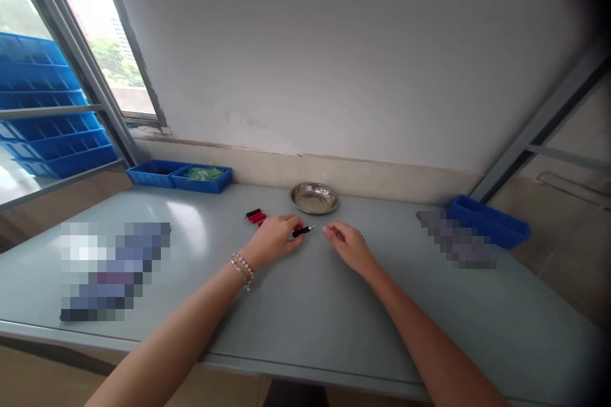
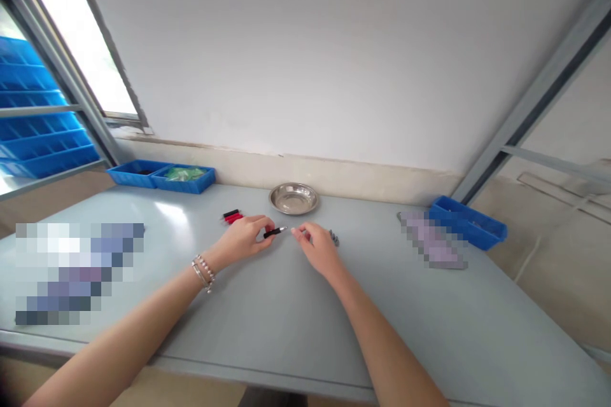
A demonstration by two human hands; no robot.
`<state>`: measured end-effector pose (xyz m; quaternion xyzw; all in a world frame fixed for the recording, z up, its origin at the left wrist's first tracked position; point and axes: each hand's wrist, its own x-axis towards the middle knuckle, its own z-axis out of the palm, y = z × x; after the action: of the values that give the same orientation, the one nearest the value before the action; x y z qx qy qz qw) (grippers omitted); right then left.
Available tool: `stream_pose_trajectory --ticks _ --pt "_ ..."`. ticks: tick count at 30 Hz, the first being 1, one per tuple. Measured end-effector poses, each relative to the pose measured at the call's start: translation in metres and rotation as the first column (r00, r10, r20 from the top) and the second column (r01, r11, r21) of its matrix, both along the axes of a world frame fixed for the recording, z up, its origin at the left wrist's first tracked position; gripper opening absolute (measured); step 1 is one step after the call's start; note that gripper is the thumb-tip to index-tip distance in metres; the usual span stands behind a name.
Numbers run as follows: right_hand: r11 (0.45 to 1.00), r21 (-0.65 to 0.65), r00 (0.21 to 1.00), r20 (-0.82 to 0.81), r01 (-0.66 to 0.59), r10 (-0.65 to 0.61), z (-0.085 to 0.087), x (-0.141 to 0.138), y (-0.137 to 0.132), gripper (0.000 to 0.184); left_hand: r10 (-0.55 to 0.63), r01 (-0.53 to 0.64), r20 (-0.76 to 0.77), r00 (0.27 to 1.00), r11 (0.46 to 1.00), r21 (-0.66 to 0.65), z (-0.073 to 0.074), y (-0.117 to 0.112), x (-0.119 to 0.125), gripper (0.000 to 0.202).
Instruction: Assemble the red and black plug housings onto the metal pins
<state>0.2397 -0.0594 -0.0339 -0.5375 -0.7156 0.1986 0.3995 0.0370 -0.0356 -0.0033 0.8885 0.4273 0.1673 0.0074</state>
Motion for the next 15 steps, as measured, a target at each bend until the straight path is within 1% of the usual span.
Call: stream_pose_trajectory --ticks 2,4,8,11,15 --pt "0.996 -0.063 0.996 -0.060 -0.070 0.066 0.001 -0.009 -0.005 0.036 -0.034 0.033 0.005 0.999 0.999 0.025 -0.001 -0.006 0.006 0.016" --pt "0.990 -0.085 0.989 -0.106 -0.116 0.107 0.000 -0.013 -0.007 0.037 -0.071 0.071 0.005 0.997 0.996 0.058 -0.002 -0.011 0.010 0.016" --pt "0.988 -0.088 0.983 -0.150 -0.123 0.109 -0.004 -0.013 -0.005 0.039 -0.135 0.136 -0.015 0.991 0.987 0.090 -0.003 -0.014 0.014 0.016" --pt "0.988 -0.104 0.978 -0.187 -0.112 0.091 -0.006 -0.011 -0.002 0.041 -0.126 0.126 -0.005 0.992 0.987 0.099 -0.003 -0.014 0.014 0.021" --pt "0.989 -0.126 0.960 -0.275 -0.083 0.046 -0.005 -0.006 0.002 0.043 -0.072 0.069 0.017 0.997 0.991 0.118 -0.003 -0.011 0.012 0.030"
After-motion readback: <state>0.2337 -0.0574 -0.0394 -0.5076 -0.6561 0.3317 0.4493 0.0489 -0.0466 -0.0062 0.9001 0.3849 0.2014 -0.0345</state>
